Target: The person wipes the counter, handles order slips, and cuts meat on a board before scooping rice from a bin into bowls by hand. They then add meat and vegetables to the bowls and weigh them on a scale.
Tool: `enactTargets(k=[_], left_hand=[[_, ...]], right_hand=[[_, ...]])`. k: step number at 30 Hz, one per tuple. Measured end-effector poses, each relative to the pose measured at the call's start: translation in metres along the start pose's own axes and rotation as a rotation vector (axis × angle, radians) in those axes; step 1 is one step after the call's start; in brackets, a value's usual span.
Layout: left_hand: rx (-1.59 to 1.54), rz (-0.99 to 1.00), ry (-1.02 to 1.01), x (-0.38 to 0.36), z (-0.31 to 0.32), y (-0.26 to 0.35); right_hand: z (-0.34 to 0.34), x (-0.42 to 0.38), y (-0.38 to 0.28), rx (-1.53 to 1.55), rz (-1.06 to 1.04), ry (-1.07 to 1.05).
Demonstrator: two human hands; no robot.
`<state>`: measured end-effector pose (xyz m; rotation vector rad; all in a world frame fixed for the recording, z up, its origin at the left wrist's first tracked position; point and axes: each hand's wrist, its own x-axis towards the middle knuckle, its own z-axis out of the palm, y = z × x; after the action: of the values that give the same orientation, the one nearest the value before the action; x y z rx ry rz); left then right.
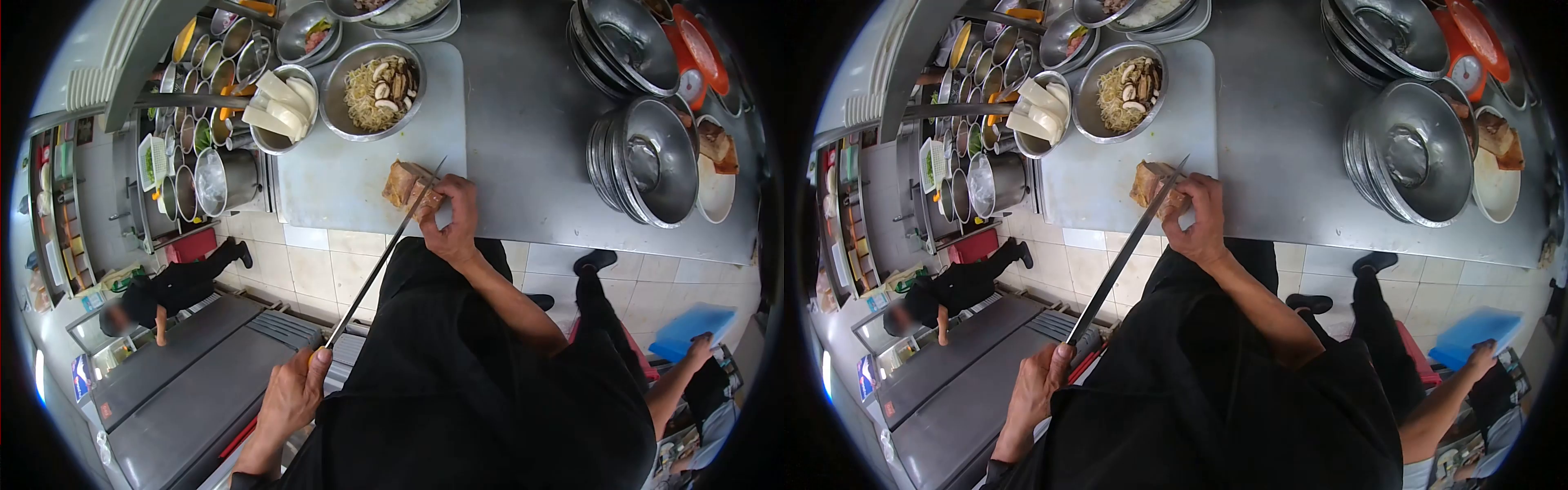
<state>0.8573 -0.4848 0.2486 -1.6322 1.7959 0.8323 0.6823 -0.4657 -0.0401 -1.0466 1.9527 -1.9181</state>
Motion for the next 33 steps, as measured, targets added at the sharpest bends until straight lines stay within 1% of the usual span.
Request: enactTargets(k=[3, 6, 8, 9, 11, 13, 15, 17, 19, 22, 24, 27, 29, 31, 33], left_hand=[[0.009, -0.060, -0.034, -0.003, -0.004, 0.007], [0.023, -0.010, -0.007, 0.012, 0.004, 0.010], [0.067, 0.064, 0.005, 0.033, 0.015, 0.011], [0.066, 0.067, 0.005, 0.045, 0.020, 0.011], [-0.009, 0.173, 0.011, 0.069, 0.030, 0.012], [-0.104, 0.209, -0.040, 0.099, 0.040, 0.021], [-0.167, 0.209, -0.029, 0.130, 0.056, 0.032], [-0.191, 0.216, -0.021, 0.139, 0.060, 0.037], [-0.215, 0.227, -0.026, 0.138, 0.061, 0.034], [-0.210, 0.184, -0.042, 0.119, 0.062, 0.001], [-0.213, 0.217, -0.039, 0.127, 0.070, -0.003], [-0.261, 0.256, -0.012, 0.151, 0.080, 0.015], [-0.295, 0.352, -0.009, 0.170, 0.087, 0.028], [-0.319, 0.345, -0.024, 0.180, 0.094, 0.029], [-0.344, 0.346, -0.039, 0.179, 0.092, 0.025]], right_hand=[[0.000, 0.000, 0.002, -0.005, -0.010, -0.019], [0.000, 0.001, 0.001, 0.000, -0.037, -0.024], [-0.001, 0.003, 0.000, -0.025, -0.072, -0.039], [-0.001, 0.004, 0.000, -0.027, -0.074, -0.038], [-0.001, 0.004, -0.002, -0.011, -0.081, -0.032], [0.000, 0.003, 0.000, -0.007, -0.071, -0.035], [0.002, 0.001, -0.001, -0.003, -0.060, -0.036], [0.003, 0.001, -0.001, 0.045, 0.043, 0.029], [0.003, 0.002, -0.001, 0.016, 0.027, 0.031], [0.003, 0.003, 0.001, -0.019, 0.000, 0.037], [0.002, -0.001, 0.001, -0.026, -0.003, 0.030], [0.004, 0.000, -0.003, 0.004, 0.027, 0.012], [0.004, 0.001, -0.002, 0.016, 0.049, 0.008], [0.006, 0.001, -0.005, 0.005, 0.016, 0.018], [0.006, 0.000, -0.004, 0.010, 0.080, 0.026]])
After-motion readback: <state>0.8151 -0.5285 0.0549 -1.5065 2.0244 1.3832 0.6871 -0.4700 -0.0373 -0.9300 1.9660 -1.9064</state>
